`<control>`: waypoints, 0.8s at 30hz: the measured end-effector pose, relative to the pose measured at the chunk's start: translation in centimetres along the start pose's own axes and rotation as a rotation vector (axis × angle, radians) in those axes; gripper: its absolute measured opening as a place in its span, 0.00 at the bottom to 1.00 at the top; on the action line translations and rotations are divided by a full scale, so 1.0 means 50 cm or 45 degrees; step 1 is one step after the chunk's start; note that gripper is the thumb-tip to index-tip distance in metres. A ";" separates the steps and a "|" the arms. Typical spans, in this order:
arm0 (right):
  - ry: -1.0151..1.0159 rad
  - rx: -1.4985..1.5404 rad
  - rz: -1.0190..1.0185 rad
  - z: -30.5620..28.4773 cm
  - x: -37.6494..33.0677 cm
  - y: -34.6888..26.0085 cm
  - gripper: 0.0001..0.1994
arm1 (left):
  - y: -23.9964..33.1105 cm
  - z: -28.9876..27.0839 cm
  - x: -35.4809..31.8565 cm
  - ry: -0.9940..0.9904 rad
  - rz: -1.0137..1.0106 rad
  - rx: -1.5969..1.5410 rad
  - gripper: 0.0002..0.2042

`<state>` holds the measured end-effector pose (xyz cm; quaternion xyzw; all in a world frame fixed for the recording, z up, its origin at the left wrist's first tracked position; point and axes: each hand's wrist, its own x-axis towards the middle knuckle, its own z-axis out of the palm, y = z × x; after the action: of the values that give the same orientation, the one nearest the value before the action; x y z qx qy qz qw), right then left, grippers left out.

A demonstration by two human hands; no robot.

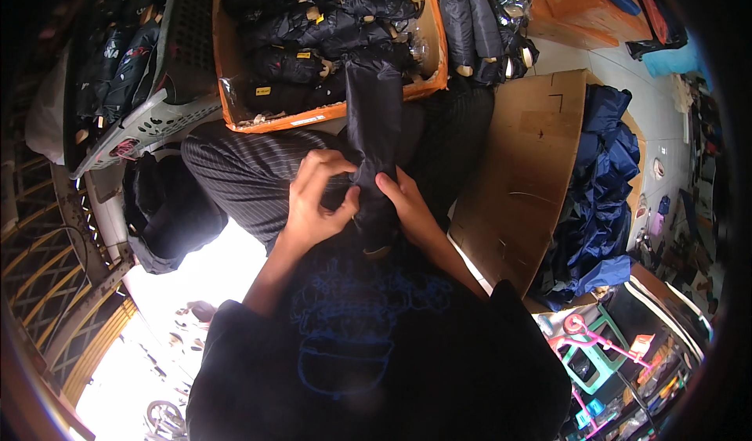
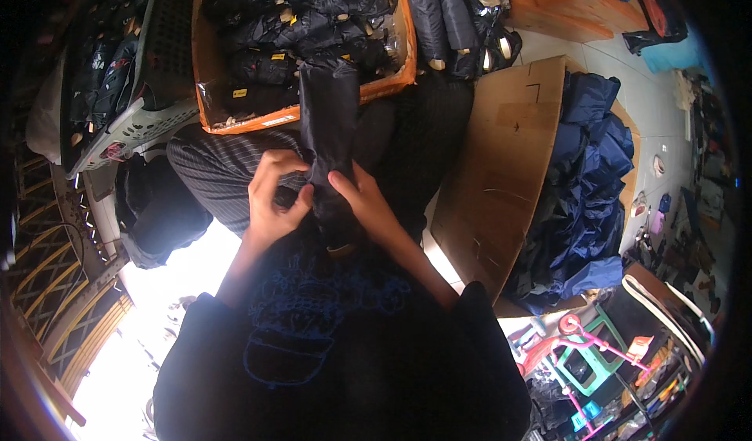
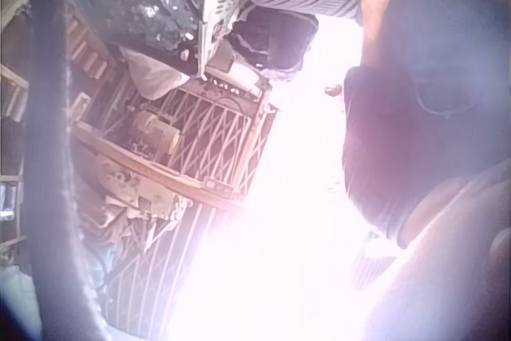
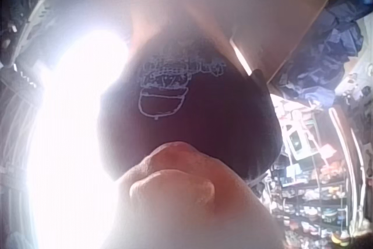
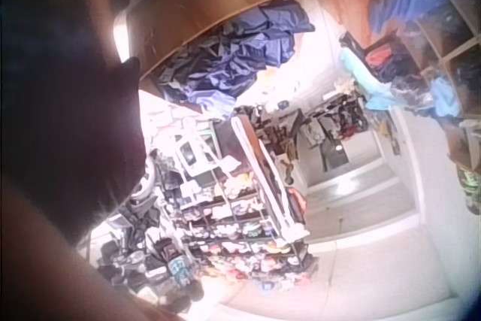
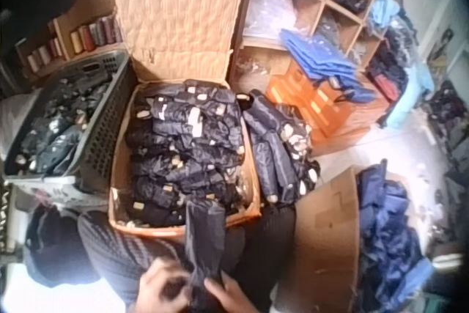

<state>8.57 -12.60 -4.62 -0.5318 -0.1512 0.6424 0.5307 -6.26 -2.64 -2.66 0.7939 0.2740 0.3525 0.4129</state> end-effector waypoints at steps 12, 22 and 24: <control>0.141 -0.128 -0.061 0.008 -0.001 0.012 0.23 | -0.036 0.044 -0.023 0.175 -0.466 -0.350 0.11; -0.068 -0.208 0.055 -0.005 0.006 0.029 0.26 | -0.048 0.068 0.024 -0.138 -1.088 -1.338 0.19; -0.012 -0.226 0.092 0.000 -0.012 0.034 0.27 | -0.033 0.073 0.018 0.009 -1.084 -1.387 0.14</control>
<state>7.62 -13.77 -5.59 -0.5788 -0.1906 0.6477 0.4573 -3.09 -2.84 -5.23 0.2955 0.3470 0.2498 0.8543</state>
